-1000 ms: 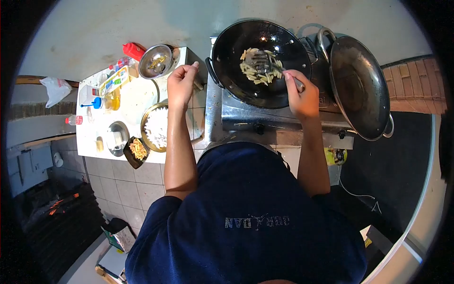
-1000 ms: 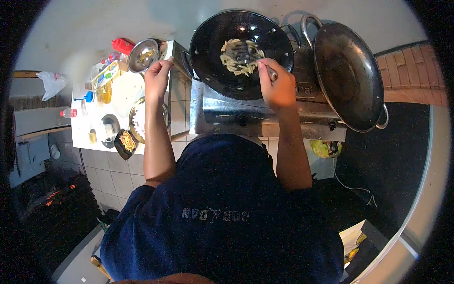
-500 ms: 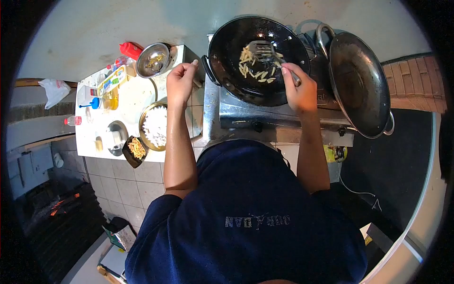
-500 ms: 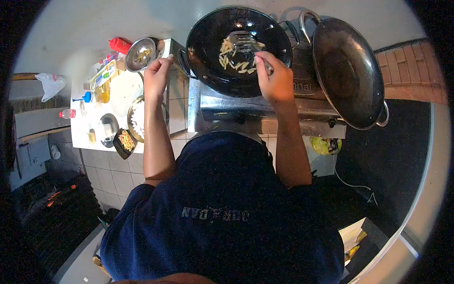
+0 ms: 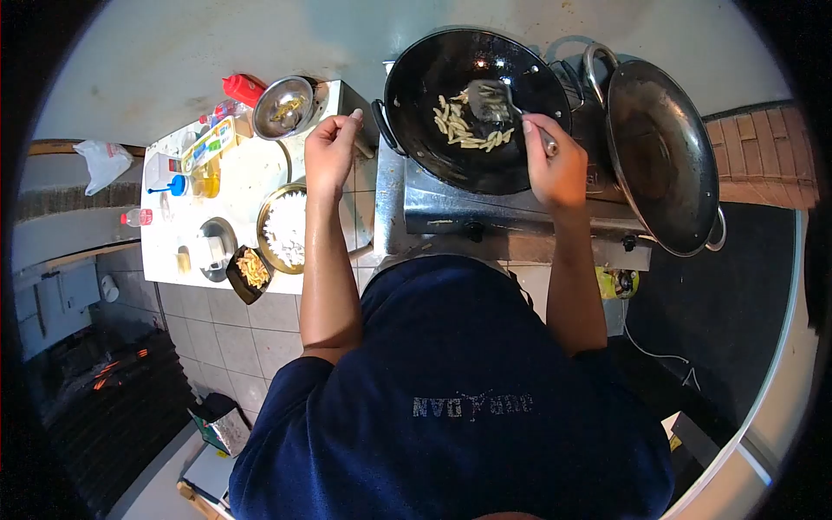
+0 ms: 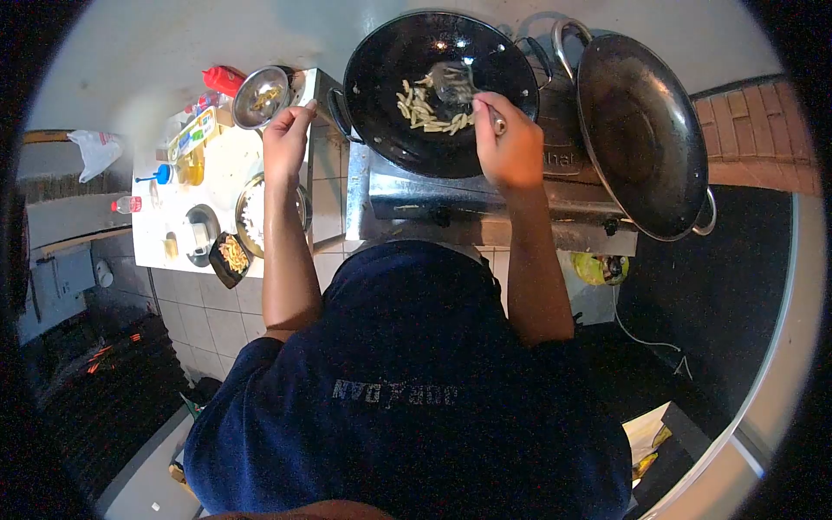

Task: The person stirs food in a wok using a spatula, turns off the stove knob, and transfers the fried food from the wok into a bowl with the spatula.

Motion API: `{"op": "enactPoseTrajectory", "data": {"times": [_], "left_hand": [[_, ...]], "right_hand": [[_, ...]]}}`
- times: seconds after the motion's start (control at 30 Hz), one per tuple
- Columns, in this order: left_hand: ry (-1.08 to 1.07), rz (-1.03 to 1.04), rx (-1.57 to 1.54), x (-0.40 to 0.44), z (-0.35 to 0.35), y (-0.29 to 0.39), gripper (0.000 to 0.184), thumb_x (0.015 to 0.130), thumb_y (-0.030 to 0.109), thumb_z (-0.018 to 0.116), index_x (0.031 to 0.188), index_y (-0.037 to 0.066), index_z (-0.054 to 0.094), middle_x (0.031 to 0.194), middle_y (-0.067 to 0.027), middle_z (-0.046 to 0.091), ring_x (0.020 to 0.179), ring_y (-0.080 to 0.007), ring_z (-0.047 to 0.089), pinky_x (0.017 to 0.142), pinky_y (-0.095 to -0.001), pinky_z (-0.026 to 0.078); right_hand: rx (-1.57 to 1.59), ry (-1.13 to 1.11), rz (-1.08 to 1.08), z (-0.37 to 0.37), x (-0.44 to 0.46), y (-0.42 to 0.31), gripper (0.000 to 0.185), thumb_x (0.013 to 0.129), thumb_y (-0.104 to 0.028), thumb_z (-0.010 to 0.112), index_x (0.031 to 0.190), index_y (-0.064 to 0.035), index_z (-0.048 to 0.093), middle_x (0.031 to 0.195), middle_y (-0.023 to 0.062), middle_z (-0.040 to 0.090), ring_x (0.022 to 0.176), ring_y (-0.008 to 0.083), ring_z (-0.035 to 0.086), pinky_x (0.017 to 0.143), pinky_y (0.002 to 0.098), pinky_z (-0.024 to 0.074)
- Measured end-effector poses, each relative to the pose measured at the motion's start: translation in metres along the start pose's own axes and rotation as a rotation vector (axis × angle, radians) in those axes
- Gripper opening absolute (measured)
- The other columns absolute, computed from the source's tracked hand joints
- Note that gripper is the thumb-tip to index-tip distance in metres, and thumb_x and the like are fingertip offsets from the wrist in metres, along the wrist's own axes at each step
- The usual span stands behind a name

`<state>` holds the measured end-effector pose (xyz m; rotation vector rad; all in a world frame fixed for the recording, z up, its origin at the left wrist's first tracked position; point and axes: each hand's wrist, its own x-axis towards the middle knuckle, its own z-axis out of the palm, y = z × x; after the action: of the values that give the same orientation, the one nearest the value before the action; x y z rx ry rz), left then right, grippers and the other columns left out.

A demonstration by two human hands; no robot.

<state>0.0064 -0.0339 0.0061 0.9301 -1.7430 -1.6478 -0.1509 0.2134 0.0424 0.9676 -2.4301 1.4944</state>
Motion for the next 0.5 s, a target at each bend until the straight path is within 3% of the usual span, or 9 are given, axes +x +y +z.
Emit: {"op": "enactPoseTrajectory", "data": {"times": [0.13, 0.2, 0.3, 0.5], "left_hand": [[-0.01, 0.023, -0.014, 0.002, 0.002, 0.0, 0.025, 0.09, 0.025, 0.068, 0.079, 0.003, 0.065, 0.064, 0.0075, 0.051, 0.057, -0.0021, 0.038, 0.053, -0.0198, 0.029], [0.017, 0.036, 0.024, 0.0, 0.002, 0.003, 0.025, 0.09, 0.025, 0.068, 0.078, 0.003, 0.065, 0.065, 0.0077, 0.051, 0.058, -0.0019, 0.038, 0.053, -0.0198, 0.03], [-0.018, -0.016, -0.011, 0.003, 0.0, -0.002, 0.025, 0.091, 0.025, 0.067, 0.077, 0.004, 0.064, 0.067, 0.0072, 0.052, 0.06, -0.0022, 0.04, 0.056, -0.0198, 0.031], [-0.009, 0.035, 0.005, 0.001, 0.005, 0.005, 0.025, 0.091, 0.024, 0.067, 0.077, 0.003, 0.064, 0.07, 0.0055, 0.056, 0.065, -0.0032, 0.043, 0.06, -0.0201, 0.035]], "right_hand": [[0.007, -0.05, -0.054, 0.001, 0.0, -0.003, 0.016, 0.091, -0.015, 0.062, 0.096, -0.0004, 0.066, 0.086, 0.0189, 0.068, 0.077, 0.0308, 0.069, 0.069, 0.0327, 0.0518], [-0.032, -0.049, 0.104, -0.007, 0.0, -0.008, 0.017, 0.091, -0.016, 0.062, 0.097, -0.0007, 0.067, 0.087, 0.0183, 0.069, 0.08, 0.0304, 0.069, 0.07, 0.0335, 0.0518], [0.005, 0.007, -0.093, 0.003, 0.003, 0.003, 0.017, 0.09, -0.016, 0.062, 0.096, -0.0007, 0.066, 0.087, 0.0188, 0.068, 0.081, 0.0303, 0.069, 0.07, 0.034, 0.0514], [-0.035, -0.02, 0.01, -0.003, 0.002, 0.002, 0.017, 0.091, -0.016, 0.062, 0.096, -0.0008, 0.066, 0.087, 0.0191, 0.068, 0.079, 0.0318, 0.068, 0.069, 0.0343, 0.0514]]}}
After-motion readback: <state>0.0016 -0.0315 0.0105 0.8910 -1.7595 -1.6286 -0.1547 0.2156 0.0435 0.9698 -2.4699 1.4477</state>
